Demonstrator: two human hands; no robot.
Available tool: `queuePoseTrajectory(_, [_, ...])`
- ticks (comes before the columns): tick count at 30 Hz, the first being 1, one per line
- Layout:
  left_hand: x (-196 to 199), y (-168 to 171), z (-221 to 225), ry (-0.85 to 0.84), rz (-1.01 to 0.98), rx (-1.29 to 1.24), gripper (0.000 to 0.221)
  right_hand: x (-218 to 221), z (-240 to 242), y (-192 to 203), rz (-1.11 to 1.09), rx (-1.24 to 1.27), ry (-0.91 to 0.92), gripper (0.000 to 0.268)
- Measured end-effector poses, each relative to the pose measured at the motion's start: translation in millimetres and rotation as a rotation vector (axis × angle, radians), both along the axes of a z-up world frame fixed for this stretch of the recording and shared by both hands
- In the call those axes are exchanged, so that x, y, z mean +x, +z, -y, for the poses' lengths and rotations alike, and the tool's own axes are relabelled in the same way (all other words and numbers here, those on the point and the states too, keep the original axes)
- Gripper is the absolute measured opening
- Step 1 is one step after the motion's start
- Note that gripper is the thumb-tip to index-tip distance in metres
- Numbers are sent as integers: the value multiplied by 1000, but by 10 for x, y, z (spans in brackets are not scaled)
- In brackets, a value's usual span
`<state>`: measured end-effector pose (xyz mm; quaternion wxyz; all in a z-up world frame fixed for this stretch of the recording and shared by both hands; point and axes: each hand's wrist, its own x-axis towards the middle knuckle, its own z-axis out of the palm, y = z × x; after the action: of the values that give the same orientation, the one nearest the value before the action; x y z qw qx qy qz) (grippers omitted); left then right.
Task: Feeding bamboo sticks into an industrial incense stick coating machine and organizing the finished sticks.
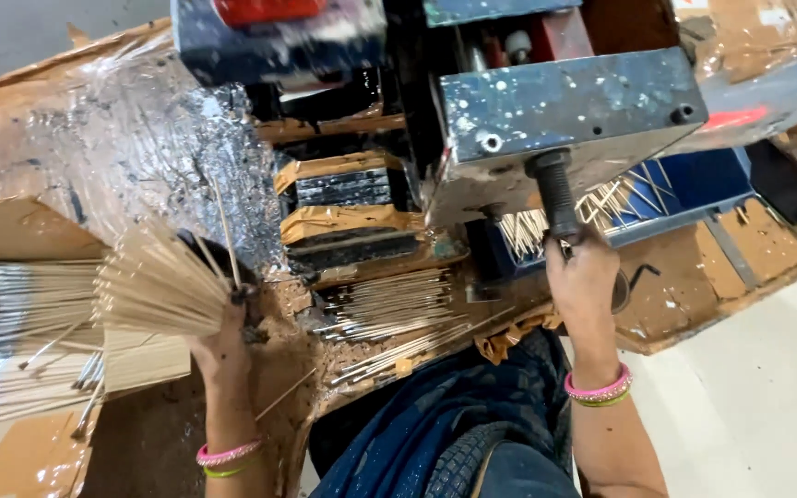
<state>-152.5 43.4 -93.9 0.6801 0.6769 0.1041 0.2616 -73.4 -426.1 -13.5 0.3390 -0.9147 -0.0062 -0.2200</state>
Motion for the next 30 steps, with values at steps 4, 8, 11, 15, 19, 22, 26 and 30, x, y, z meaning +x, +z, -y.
queuePoseTrajectory(4, [-50,236,263,-310,-61,112,20,-74,-360,187,-230,-9,170,40])
queuePoseTrajectory(8, [147,1230,705,-627,-331,401,29,-14,-966,244,-390,909,795,30])
queuePoseTrajectory(11, [336,790,272,-784,4,79,41,198,-1019,349,-393,834,839,26])
queuePoseTrajectory(15, [648,777,-13,-483,-28,9,41,398,-1266,648,-660,317,654,23])
queuePoseTrajectory(19, [1115,1283,204,-210,-16,-64,26,956,-1594,77,338,-137,679,43])
queuePoseTrajectory(22, [1318,1133,300,-196,18,-84,14,943,-1671,152,485,-294,549,50])
queuePoseTrajectory(26, [1405,980,315,-231,149,-138,10,508,-1510,909,271,-236,624,36])
queuePoseTrajectory(30, [1440,926,330,-208,135,-175,5,505,-1550,759,414,-582,463,36])
